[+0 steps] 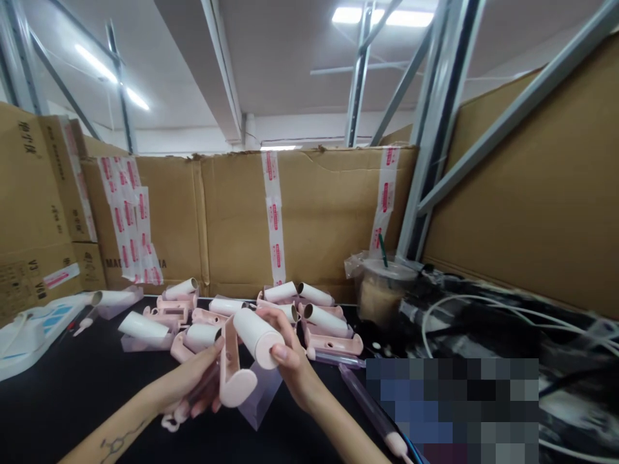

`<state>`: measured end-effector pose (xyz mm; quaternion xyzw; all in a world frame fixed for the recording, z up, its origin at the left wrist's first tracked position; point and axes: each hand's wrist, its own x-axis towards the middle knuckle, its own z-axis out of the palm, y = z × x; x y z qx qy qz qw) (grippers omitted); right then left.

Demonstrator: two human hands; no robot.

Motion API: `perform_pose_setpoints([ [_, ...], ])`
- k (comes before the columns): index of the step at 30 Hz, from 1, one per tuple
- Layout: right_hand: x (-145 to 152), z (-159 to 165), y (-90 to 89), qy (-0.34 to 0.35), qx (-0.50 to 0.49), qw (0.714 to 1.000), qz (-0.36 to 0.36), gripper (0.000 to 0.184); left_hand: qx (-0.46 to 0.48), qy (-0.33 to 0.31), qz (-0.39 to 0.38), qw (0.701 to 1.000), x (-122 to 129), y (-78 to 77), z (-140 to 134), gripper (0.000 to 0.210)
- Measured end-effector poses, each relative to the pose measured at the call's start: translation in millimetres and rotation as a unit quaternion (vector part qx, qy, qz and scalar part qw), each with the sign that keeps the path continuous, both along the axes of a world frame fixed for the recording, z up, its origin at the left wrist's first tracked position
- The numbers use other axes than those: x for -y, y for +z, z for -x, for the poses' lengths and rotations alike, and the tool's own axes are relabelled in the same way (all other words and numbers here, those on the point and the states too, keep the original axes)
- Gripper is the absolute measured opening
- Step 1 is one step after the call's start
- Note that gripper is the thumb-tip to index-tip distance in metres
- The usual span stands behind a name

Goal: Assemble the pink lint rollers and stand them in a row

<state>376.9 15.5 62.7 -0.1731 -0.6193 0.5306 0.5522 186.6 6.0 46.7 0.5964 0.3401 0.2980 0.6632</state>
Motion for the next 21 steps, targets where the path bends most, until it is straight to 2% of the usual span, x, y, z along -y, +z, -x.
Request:
perform_pose_setpoints([
  [6, 4, 10, -4.4, -0.011, 0.014, 0.999, 0.042, 0.058, 0.011, 0.002, -0.01, 1.0, -4, -7.0, -4, 0.071],
  [10, 3, 8, -2.4, -0.002, 0.013, 0.999, 0.05, 0.062, 0.05, 0.023, -0.038, 0.998, -7, -11.6, -4, 0.065],
  [13, 2, 4, -0.7, 0.008, 0.048, 0.998, 0.027, 0.064, 0.074, 0.017, 0.001, 0.997, -2, -6.3, -2, 0.063],
  [16, 4, 2, -0.8, 0.03, 0.062, 0.997, 0.014, 0.069, 0.139, 0.022, 0.045, 0.989, 5, 3.8, 3, 0.055],
  [18, 6, 4, -1.4, 0.049, 0.058, 0.997, 0.009, 0.074, 0.177, 0.032, 0.046, 0.983, 7, 9.6, 8, 0.052],
  [21, 11, 6, -0.5, 0.069, 0.067, 0.995, 0.007, 0.074, 0.186, 0.018, 0.043, 0.981, 6, 12.6, 13, 0.05],
])
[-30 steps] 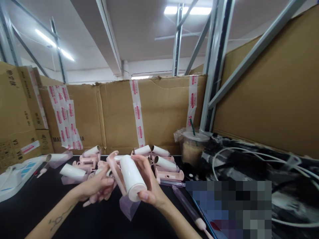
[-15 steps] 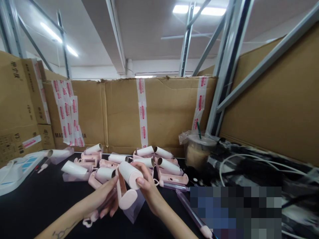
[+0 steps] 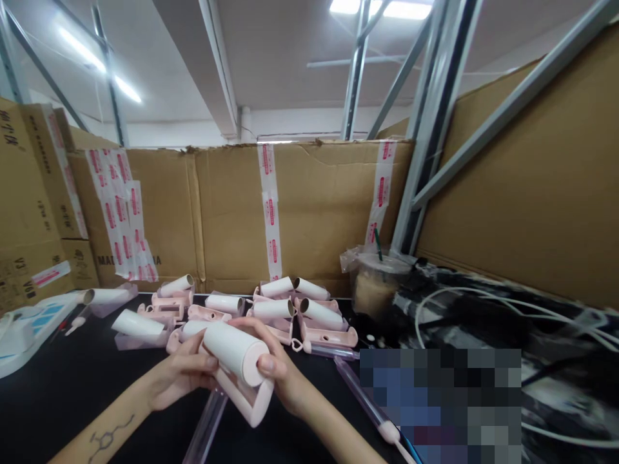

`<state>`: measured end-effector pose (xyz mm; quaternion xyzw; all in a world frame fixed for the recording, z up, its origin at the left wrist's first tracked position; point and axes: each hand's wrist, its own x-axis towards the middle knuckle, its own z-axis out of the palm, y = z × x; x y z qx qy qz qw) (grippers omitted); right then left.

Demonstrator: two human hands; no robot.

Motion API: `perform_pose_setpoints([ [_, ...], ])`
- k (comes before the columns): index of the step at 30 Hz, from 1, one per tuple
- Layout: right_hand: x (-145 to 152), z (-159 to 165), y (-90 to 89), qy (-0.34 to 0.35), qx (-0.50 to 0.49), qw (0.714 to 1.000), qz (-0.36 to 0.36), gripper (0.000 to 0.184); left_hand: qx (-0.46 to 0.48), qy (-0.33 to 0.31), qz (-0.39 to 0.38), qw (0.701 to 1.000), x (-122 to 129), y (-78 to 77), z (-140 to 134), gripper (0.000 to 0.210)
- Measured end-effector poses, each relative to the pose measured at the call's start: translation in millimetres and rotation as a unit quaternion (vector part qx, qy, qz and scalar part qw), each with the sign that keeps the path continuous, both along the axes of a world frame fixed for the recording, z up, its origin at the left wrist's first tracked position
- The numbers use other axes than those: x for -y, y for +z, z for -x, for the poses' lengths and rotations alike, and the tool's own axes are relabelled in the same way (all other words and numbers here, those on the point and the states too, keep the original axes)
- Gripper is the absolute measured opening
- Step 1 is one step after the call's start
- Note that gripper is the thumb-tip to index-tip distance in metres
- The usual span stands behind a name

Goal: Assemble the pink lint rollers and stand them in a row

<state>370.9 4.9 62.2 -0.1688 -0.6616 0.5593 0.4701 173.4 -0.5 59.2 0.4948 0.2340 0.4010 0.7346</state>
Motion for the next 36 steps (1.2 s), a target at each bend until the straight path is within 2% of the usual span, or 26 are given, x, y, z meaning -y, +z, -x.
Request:
perform_pose_setpoints([
  [4, 2, 0, 3.2, -0.008, 0.031, 0.999, 0.004, 0.065, 0.027, -0.015, 0.027, 0.999, -4, -5.3, 0, 0.042],
  [8, -1, 2, 2.2, -0.044, 0.048, 0.997, 0.049, 0.054, 0.035, 0.063, 0.049, 0.996, -8, -10.3, -5, 0.035],
  [11, -3, 3, 0.6, -0.098, 0.051, 0.99, 0.086, 0.044, 0.043, 0.119, 0.037, 0.991, -9, -8.0, -6, 0.031],
  [13, -4, 3, 0.5, -0.12, 0.058, 0.986, 0.104, 0.038, 0.046, 0.134, 0.031, 0.989, -9, -4.7, -5, 0.033],
  [17, -7, 0, 1.2, -0.103, 0.062, 0.982, 0.143, 0.038, 0.031, 0.136, 0.031, 0.99, -9, -0.9, -1, 0.038],
  [21, -7, 3, 2.2, -0.084, 0.045, 0.979, 0.18, 0.038, 0.025, 0.142, 0.035, 0.989, -9, -3.6, -1, 0.043],
  [27, 0, 5, 4.8, -0.066, 0.053, 0.981, 0.173, 0.039, -0.006, 0.165, 0.029, 0.986, -7, -3.4, -1, 0.04],
  [31, 6, 7, 4.4, -0.047, 0.034, 0.978, 0.198, 0.045, -0.011, 0.131, 0.046, 0.99, -6, -0.4, 1, 0.034],
  [36, 11, 12, 5.8, -0.078, 0.004, 0.971, 0.225, 0.047, 0.002, 0.093, 0.095, 0.991, -7, 0.1, 4, 0.026],
])
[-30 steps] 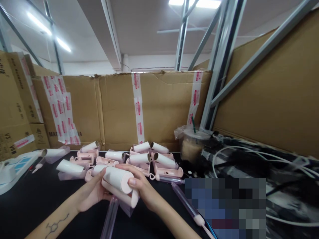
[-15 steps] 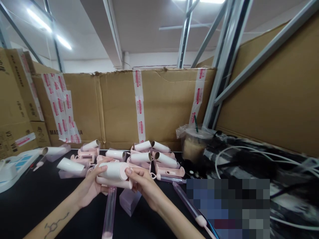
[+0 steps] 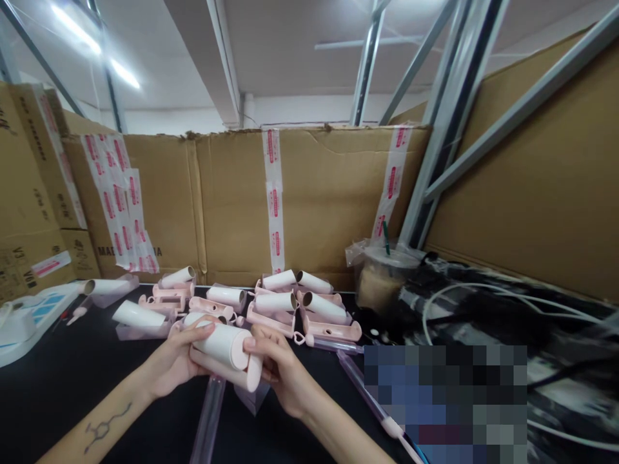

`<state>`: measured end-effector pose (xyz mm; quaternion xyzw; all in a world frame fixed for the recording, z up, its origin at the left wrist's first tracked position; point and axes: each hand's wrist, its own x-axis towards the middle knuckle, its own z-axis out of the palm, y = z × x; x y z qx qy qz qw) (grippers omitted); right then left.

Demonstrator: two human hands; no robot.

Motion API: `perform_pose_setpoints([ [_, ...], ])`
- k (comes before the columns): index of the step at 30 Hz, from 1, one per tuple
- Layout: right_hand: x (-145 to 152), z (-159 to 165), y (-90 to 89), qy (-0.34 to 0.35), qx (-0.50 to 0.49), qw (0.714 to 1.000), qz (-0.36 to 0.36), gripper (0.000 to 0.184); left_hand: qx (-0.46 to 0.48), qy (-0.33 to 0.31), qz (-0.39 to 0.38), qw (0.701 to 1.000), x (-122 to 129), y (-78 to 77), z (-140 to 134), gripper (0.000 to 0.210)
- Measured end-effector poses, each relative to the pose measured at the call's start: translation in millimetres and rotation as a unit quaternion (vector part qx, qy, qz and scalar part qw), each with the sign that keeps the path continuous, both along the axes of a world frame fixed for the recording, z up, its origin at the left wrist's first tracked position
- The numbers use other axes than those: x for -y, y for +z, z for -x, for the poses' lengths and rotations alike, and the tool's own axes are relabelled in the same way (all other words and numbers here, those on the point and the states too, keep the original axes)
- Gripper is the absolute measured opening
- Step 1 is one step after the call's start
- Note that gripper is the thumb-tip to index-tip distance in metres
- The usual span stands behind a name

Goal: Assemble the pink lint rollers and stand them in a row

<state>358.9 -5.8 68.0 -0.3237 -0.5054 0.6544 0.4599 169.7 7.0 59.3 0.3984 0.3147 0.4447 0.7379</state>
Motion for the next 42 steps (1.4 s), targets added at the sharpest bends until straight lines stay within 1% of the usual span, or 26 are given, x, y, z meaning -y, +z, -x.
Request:
perform_pose_setpoints([
  [6, 2, 2, 3.5, 0.009, -0.022, 1.0, 0.001, 0.046, 0.003, -0.041, 0.004, 0.999, 0, 2.1, 3, 0.021],
  [11, 3, 3, 4.0, 0.008, -0.037, 0.999, -0.011, 0.043, 0.005, -0.044, 0.005, 0.999, 1, 2.9, 2, 0.022],
  [15, 4, 4, 4.6, 0.007, -0.049, 0.999, -0.022, 0.046, 0.002, -0.052, 0.005, 0.999, 2, 3.5, 2, 0.02],
  [21, 7, 5, 6.6, 0.002, -0.049, 0.998, -0.025, 0.049, 0.0, -0.069, 0.002, 0.998, 2, 3.1, 4, 0.022],
  [25, 7, 4, 5.4, 0.006, -0.04, 0.998, -0.049, 0.05, -0.006, -0.071, -0.003, 0.997, 2, 3.3, 4, 0.018],
  [29, 6, 3, 1.6, -0.008, -0.011, 0.995, -0.103, 0.05, -0.009, -0.059, -0.01, 0.998, 1, 3.9, 6, 0.019],
  [33, 3, 0, -2.5, -0.028, 0.068, 0.988, -0.139, 0.045, -0.013, -0.003, -0.014, 1.0, 2, 6.1, 6, 0.028],
  [35, 2, -6, -2.5, -0.058, 0.124, 0.97, -0.199, 0.044, -0.007, 0.014, -0.022, 1.0, 3, 7.4, 5, 0.029],
  [36, 1, -10, -1.8, -0.077, 0.157, 0.953, -0.248, 0.046, -0.003, 0.016, -0.031, 0.999, 3, 8.0, 4, 0.028],
  [38, -1, -18, 0.8, -0.12, 0.228, 0.899, -0.354, 0.049, -0.001, 0.026, -0.052, 0.998, 4, 9.2, 4, 0.028],
  [39, -1, -22, 2.2, -0.139, 0.262, 0.87, -0.395, 0.047, -0.002, 0.036, -0.062, 0.997, 4, 9.9, 4, 0.029],
  [40, -2, -26, 3.4, -0.153, 0.289, 0.846, -0.421, 0.044, -0.001, 0.048, -0.07, 0.996, 4, 10.7, 4, 0.03],
  [41, -2, -27, 4.3, -0.161, 0.305, 0.833, -0.433, 0.042, 0.0, 0.06, -0.075, 0.995, 4, 11.6, 4, 0.031],
  [42, -2, -28, 4.7, -0.157, 0.309, 0.832, -0.432, 0.044, 0.002, 0.068, -0.08, 0.994, 4, 12.4, 5, 0.032],
])
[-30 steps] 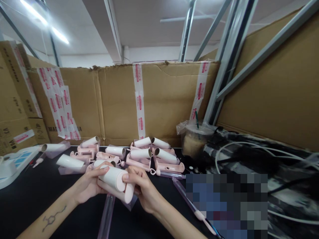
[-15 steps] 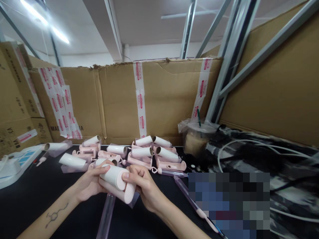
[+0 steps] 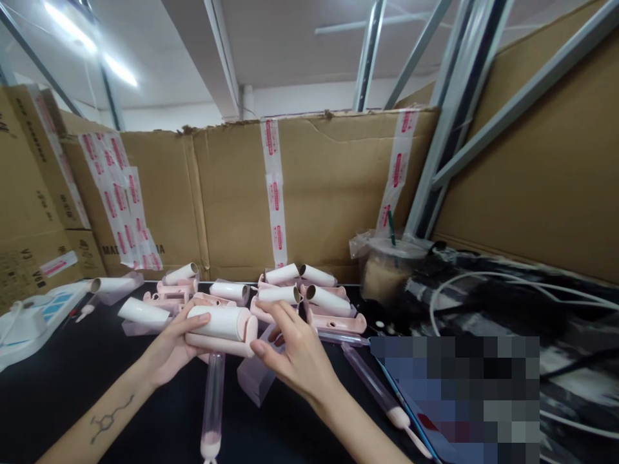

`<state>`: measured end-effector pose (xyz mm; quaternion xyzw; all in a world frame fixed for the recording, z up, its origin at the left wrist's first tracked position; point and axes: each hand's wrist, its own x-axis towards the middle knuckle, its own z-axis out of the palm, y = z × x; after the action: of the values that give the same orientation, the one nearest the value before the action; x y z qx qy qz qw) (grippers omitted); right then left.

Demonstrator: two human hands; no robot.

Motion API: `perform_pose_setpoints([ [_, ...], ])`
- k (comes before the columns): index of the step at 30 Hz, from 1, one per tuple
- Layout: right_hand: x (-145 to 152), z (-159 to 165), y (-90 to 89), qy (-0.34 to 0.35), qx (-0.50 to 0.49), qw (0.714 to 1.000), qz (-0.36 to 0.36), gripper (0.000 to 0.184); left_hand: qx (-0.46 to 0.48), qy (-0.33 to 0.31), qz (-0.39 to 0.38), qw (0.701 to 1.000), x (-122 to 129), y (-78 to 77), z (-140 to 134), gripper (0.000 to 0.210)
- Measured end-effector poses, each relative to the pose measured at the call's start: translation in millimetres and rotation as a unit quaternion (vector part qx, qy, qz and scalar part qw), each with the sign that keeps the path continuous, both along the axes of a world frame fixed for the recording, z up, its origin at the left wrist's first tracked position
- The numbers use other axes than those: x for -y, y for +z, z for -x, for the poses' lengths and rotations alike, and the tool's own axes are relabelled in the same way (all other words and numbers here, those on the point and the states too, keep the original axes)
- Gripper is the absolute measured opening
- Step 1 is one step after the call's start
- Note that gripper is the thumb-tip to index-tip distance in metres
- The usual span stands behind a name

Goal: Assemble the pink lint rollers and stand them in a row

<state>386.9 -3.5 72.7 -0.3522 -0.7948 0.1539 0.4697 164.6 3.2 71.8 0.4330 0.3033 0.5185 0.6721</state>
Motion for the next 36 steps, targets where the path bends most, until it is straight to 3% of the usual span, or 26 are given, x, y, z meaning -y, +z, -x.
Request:
perform_pose_setpoints([
  [6, 6, 18, -5.6, 0.081, -0.019, 0.993, 0.089, 0.066, 0.003, -0.002, -0.01, 1.0, 0, 1.4, 3, 0.03],
  [18, 12, 30, -14.3, -0.017, 0.073, 0.997, 0.037, 0.039, -0.047, -0.029, 0.008, 0.998, 1, -5.8, -3, 0.03],
  [24, 13, 32, -14.5, -0.028, 0.1, 0.994, 0.023, 0.043, -0.06, 0.001, -0.001, 0.998, 2, -10.0, -6, 0.031],
  [28, 10, 26, -13.3, -0.01, -0.023, 0.998, 0.066, 0.039, 0.018, -0.042, -0.031, 0.998, 8, -3.7, -7, 0.035],
  [31, 6, 22, -9.3, 0.021, -0.194, 0.972, 0.132, 0.038, 0.075, -0.088, -0.073, 0.991, 12, 1.1, -8, 0.046],
  [36, 3, 28, -4.6, 0.099, -0.367, 0.897, 0.225, 0.047, -0.065, -0.07, -0.13, 0.987, 11, -8.2, -13, 0.041],
])
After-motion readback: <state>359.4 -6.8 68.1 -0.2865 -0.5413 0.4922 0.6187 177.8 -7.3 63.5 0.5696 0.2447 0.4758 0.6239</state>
